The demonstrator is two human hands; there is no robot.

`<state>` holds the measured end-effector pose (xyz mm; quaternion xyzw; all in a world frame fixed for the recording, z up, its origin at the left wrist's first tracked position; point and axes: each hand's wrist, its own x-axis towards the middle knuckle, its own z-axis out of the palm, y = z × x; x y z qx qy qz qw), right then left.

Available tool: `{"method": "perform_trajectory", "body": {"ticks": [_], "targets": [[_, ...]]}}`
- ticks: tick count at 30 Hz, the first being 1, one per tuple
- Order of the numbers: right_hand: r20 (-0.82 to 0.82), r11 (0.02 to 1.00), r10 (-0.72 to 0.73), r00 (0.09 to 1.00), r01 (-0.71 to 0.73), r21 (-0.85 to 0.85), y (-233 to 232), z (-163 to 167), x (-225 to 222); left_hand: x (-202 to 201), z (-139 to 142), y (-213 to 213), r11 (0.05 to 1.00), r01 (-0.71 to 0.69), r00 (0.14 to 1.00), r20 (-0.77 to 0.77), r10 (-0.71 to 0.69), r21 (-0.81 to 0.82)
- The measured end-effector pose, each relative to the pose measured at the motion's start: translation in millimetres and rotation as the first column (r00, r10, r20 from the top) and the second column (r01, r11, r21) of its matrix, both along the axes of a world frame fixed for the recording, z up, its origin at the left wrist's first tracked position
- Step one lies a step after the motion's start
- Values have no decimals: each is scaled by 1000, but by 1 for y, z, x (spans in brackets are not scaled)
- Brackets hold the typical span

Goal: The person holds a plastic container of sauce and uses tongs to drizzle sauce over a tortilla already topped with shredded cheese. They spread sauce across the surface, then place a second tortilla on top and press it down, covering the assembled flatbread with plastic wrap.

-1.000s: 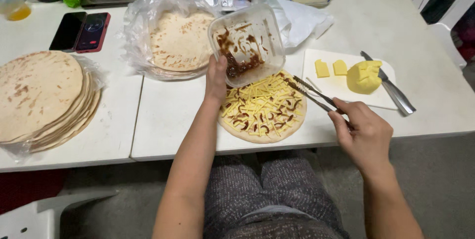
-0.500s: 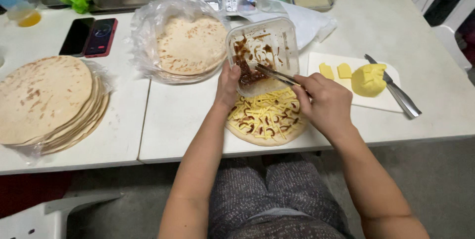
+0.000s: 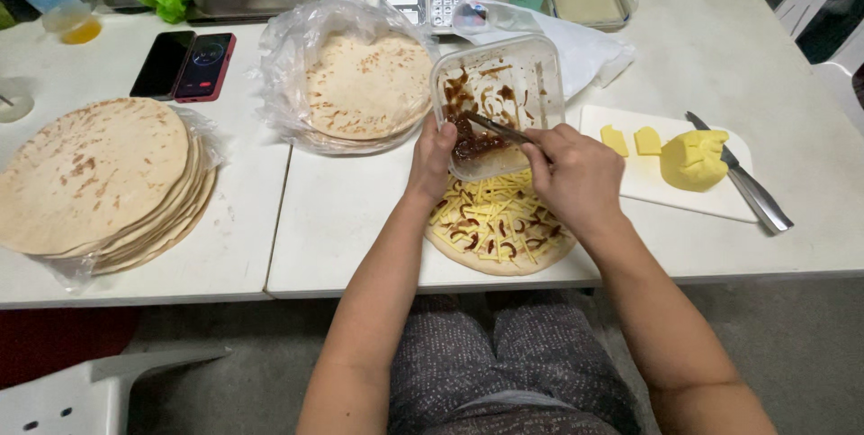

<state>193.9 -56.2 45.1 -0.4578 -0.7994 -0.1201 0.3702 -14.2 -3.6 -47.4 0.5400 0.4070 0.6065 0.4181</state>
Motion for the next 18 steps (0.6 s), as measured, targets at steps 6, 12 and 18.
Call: {"method": "perform_trajectory", "body": {"ticks": [6, 12, 18], "targets": [[-98, 998, -13, 995, 7, -58, -13, 13, 18, -1, 0, 0, 1000, -18, 1000, -26, 18, -22], [-150, 996, -21, 988, 8, -89, -35, 20, 44, -4, -2, 2, 994, -92, 994, -59, 89, -54], [-97, 979, -131, 987, 113, -167, -72, 12, 89, -11, -3, 7, 963, -244, 970, -43, 240, -115]]}}
